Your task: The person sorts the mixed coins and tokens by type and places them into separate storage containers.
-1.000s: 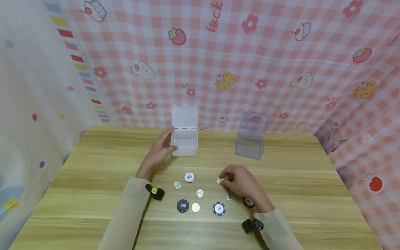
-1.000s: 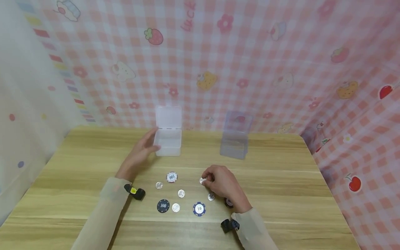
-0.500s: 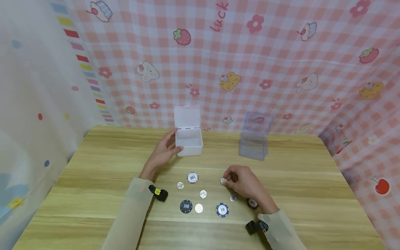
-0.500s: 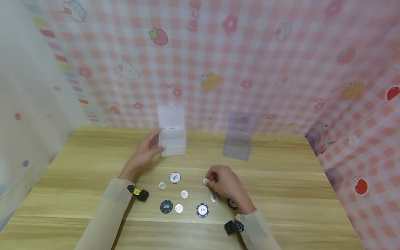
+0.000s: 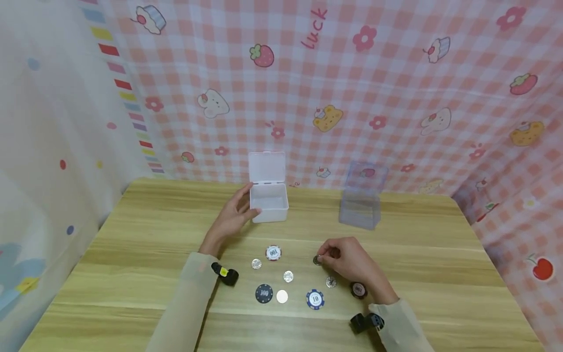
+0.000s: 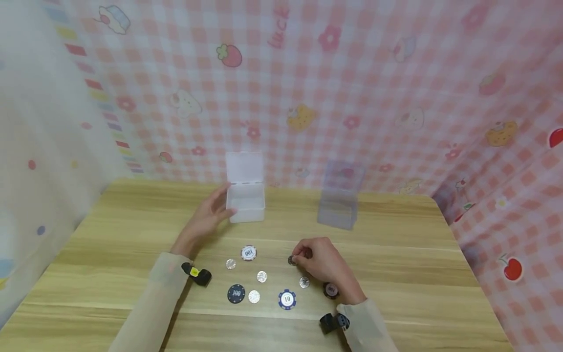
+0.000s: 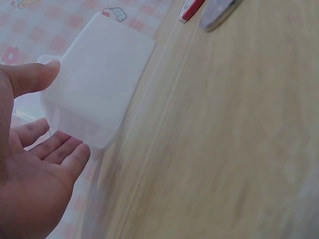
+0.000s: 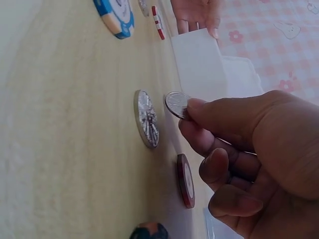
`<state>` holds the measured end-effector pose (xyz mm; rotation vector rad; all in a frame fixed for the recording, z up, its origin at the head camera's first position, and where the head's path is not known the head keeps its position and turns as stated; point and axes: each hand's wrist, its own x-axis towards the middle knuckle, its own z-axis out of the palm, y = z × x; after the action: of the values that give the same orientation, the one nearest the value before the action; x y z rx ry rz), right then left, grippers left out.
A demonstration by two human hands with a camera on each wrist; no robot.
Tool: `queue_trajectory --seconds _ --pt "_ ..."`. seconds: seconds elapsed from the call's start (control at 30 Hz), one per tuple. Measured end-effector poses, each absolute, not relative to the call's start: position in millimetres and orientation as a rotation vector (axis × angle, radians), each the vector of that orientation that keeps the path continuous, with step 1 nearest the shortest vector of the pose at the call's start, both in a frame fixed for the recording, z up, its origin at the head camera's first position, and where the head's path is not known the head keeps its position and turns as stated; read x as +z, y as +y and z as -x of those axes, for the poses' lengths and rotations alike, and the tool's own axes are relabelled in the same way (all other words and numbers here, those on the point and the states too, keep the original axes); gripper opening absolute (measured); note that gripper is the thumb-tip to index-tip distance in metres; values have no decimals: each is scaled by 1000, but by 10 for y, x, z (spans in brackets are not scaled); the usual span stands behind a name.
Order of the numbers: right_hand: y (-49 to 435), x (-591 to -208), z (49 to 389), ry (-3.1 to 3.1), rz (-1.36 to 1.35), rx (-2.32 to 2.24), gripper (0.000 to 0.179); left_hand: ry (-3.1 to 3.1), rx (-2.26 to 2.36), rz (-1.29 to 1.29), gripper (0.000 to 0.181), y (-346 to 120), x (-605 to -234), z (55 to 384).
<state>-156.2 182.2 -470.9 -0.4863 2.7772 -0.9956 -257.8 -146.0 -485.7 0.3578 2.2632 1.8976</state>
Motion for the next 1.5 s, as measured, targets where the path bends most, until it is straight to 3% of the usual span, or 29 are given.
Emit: queue_trajectory --seconds 0.47,0.83,1.5 --pt "1705 -4657 1634 2697 244 -1316 3 2323 1852 -352 79 -1464 -4851 2565" --pt "1586 -4550 1798 2549 42 -1601 11 2343 1850 -356 79 -1469 -4838 2577" --pt "1353 -4350 2149 2532 20 -1690 15 2348 1849 -370 80 -1444 -4851 2578"
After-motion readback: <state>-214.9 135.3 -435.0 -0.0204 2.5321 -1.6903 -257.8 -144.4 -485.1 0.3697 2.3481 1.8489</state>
